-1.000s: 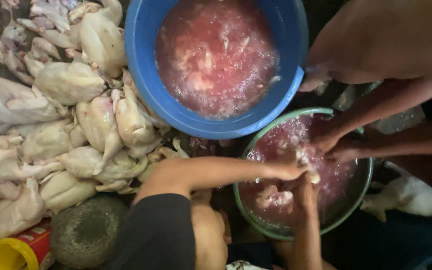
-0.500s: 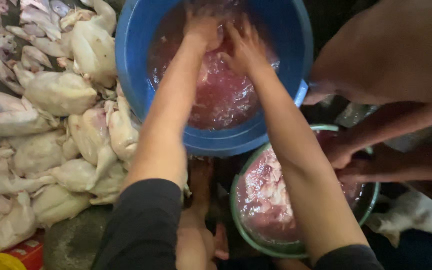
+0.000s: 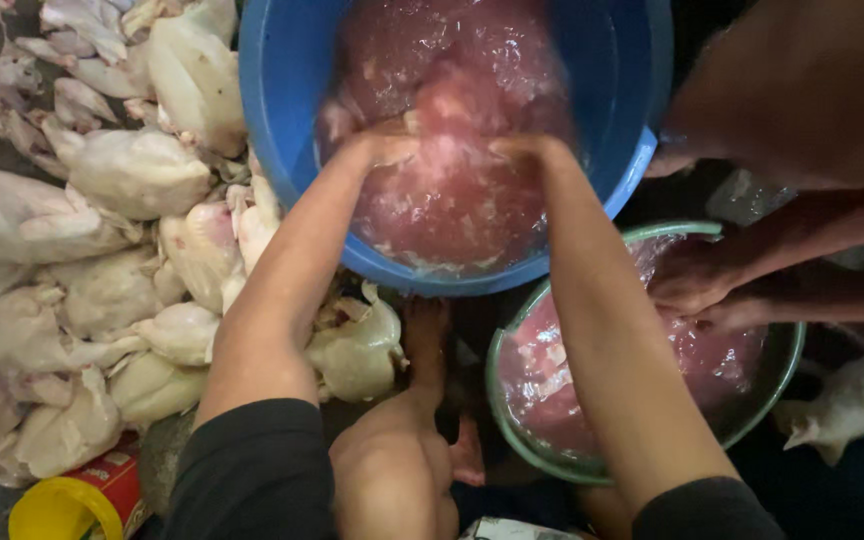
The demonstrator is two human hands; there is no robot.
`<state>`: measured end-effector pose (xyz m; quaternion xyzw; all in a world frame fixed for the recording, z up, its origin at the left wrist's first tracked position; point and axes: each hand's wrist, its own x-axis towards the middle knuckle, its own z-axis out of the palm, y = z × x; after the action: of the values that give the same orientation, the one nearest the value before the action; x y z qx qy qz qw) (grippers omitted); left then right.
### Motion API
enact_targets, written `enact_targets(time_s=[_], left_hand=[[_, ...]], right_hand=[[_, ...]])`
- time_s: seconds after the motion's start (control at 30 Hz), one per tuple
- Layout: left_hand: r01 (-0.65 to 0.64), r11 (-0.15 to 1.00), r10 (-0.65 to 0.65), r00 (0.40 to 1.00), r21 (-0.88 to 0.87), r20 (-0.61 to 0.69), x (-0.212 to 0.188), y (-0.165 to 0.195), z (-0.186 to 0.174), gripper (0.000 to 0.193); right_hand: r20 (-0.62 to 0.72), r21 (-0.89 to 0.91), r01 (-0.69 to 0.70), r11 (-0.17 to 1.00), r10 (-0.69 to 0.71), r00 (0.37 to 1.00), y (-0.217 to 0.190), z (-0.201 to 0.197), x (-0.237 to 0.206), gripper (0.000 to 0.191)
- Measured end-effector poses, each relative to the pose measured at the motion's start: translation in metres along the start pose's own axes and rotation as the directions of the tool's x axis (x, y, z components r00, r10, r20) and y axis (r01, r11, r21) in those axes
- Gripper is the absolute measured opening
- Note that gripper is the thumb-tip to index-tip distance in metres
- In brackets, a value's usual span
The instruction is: The person sits on the floor and washes chicken parts by hand in a green basin filled with pinkish water. They repeatedly submerge, rub, and rinse the pieces, occasionally transferring them to a blue basin nearby.
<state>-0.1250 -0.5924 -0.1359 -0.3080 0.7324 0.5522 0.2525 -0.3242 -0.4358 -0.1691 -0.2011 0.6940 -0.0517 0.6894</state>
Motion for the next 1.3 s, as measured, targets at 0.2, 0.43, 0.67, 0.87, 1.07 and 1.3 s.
enact_targets(time_s=[0.2,0.43,0.67,0.87,1.07,1.3], left_hand=[[0.054,0.921,-0.054,0.998,-0.385,0.010,0.002,-0.019,0.029,0.058],[-0.021,0.728,-0.096,0.986,-0.685,-0.133,0.002,-0.022,0.068,0.054],[-0.309,0.595,-0.041,0.910,-0.742,-0.412,-0.052,0.028,0.102,0.050],[-0.566,0.442,0.319,0.824,-0.696,-0.468,-0.143,0.132,0.150,0.047],[-0.565,0.333,0.583,0.752,-0.755,-0.306,-0.182,0.192,0.266,0.044],[-0.142,0.815,0.334,0.907,-0.562,0.255,-0.095,0.165,0.389,0.041]], right_hand=[[0.007,0.706,0.122,0.698,-0.179,0.984,0.022,0.059,0.004,0.062],[-0.162,0.904,0.281,0.322,-0.350,0.923,0.001,0.098,-0.030,0.053],[-0.596,0.720,0.652,0.235,-0.270,0.756,0.049,0.130,-0.066,0.032],[-0.829,0.556,0.818,0.146,0.025,0.558,0.165,0.173,-0.189,0.024],[-0.899,0.421,0.884,0.204,0.224,0.376,0.257,0.219,-0.323,0.033],[-0.778,0.626,0.727,0.281,0.280,0.562,0.292,0.225,-0.295,0.046]])
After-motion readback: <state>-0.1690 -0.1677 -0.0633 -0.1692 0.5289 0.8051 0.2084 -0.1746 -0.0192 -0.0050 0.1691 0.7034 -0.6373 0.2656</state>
